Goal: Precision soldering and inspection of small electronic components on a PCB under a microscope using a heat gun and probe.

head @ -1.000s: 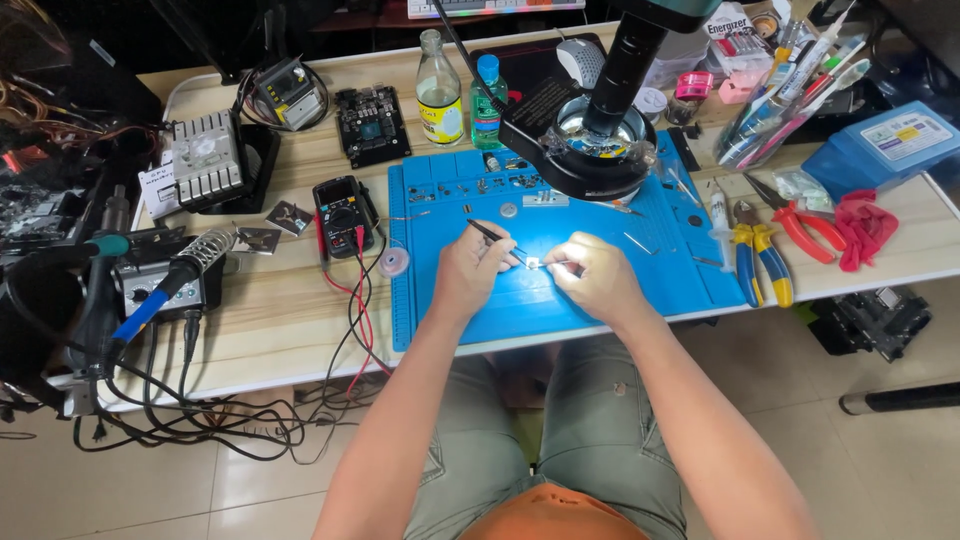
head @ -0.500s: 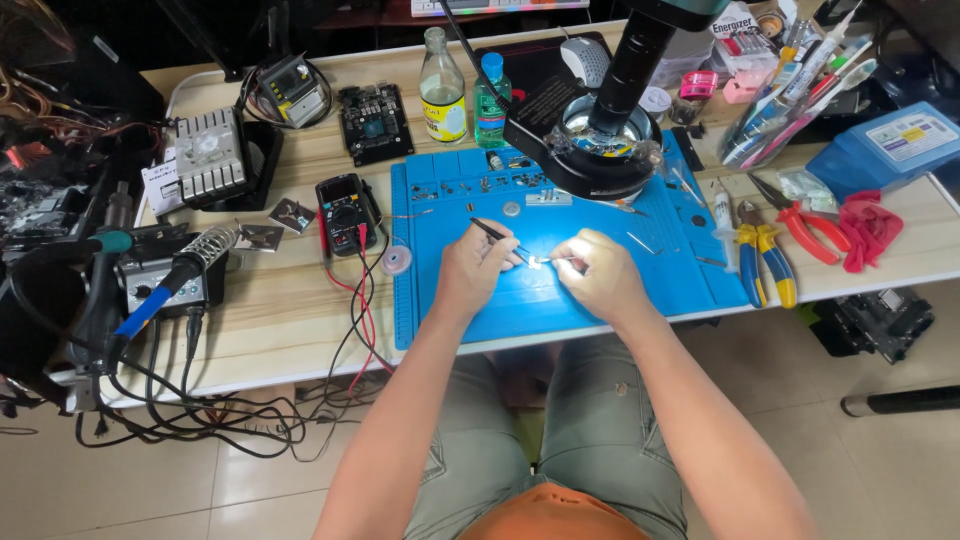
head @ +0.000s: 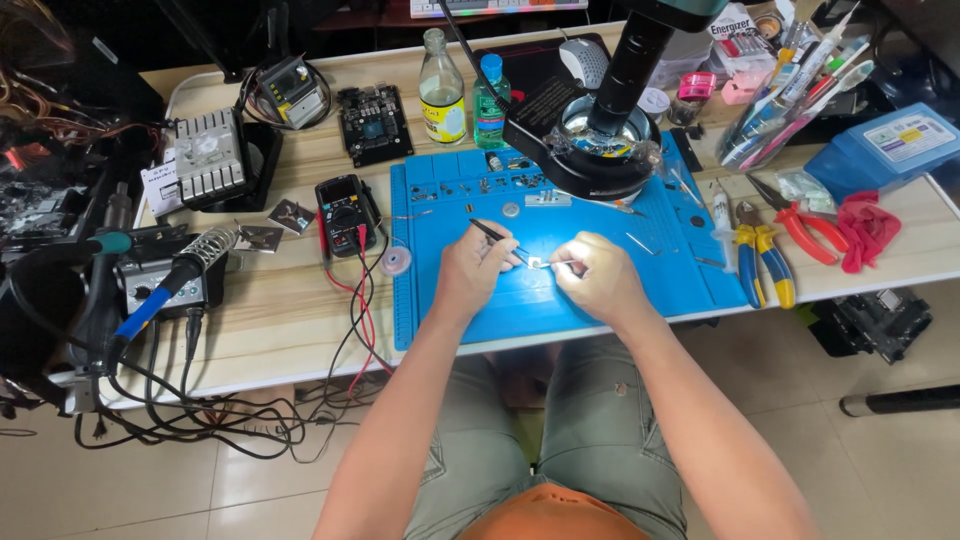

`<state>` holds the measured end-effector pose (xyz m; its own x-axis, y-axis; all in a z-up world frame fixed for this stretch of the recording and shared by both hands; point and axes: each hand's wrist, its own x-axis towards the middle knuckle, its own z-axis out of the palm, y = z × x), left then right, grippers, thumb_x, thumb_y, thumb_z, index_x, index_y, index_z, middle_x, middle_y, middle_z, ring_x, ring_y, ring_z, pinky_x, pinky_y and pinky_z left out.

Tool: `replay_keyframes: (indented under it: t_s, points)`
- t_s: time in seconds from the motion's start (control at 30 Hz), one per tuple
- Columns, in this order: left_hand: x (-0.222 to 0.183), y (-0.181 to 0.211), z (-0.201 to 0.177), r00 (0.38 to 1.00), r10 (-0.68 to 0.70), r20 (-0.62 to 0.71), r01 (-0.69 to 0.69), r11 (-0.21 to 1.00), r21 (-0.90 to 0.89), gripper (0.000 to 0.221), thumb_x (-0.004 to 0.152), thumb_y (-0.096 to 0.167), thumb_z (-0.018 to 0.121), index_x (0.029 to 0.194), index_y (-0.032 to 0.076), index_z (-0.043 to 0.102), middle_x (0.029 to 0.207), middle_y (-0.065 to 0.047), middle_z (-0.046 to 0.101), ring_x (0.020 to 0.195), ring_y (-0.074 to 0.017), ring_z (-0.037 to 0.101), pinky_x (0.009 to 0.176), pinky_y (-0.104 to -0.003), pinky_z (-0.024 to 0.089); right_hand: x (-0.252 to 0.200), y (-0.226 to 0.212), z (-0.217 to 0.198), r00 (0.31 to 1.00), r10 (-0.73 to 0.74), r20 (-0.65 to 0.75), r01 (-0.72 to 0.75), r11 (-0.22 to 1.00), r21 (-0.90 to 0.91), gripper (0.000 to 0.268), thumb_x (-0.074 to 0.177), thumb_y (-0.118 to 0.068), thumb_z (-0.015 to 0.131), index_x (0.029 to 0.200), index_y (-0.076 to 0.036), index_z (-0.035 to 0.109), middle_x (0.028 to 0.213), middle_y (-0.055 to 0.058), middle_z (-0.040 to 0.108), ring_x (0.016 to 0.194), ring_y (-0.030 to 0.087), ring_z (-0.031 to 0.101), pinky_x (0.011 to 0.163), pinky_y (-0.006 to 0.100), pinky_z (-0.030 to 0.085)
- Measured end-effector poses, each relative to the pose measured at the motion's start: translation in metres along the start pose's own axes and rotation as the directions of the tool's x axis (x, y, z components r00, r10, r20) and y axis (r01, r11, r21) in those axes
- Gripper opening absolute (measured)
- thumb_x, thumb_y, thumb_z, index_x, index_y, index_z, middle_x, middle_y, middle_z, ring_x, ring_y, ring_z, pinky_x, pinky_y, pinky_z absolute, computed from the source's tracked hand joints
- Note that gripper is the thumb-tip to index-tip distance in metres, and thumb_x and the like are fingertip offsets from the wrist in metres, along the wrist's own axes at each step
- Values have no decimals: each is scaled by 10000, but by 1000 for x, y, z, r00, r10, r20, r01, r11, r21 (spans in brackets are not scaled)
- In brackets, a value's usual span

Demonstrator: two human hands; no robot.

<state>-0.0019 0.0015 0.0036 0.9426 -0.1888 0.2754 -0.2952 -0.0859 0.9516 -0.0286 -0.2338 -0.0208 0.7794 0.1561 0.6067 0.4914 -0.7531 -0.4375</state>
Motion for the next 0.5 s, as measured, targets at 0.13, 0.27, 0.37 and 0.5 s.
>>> replay_keyframes:
  t_s: [0.13, 0.27, 0.37, 0.5]
  points:
    - [0, -3, 0, 1000, 7, 1, -7, 1000, -2, 178, 1081, 222, 735, 1127, 50, 728, 859, -173, 833, 816, -227, 835, 790, -350, 706, 0, 7, 2, 1000, 5, -26, -6, 999, -33, 59, 896, -192, 773, 887, -250, 772, 688, 0, 507, 711, 247, 652, 721, 365, 586]
    - [0, -2, 0, 1000, 2, 5, -2, 1000, -7, 184, 1085, 226, 733, 1131, 48, 729, 867, -175, 835, 823, -233, 837, 795, -346, 706, 2, -5, -2, 999, -29, -17, 29, 1000, 0, 77, 878, -159, 776, 849, -225, 747, 686, 24, 516, 721, 282, 660, 721, 376, 585]
    - [0, -2, 0, 1000, 1, 5, -1, 1000, 1, 184, 1083, 221, 733, 1130, 43, 728, 866, -177, 833, 824, -233, 836, 796, -352, 707, 1, 5, 1, 998, 12, -53, -15, 999, -45, 82, 902, -176, 765, 866, -249, 753, 688, 1, 490, 709, 249, 647, 721, 361, 579]
    - [1, -1, 0, 1000, -4, 7, 4, 1000, -8, 192, 1083, 229, 738, 1126, 42, 729, 870, -179, 833, 825, -231, 836, 799, -351, 708, 2, -1, -1, 999, -29, -29, 30, 999, 17, 71, 867, -156, 783, 875, -222, 759, 697, 35, 520, 731, 289, 663, 725, 390, 584]
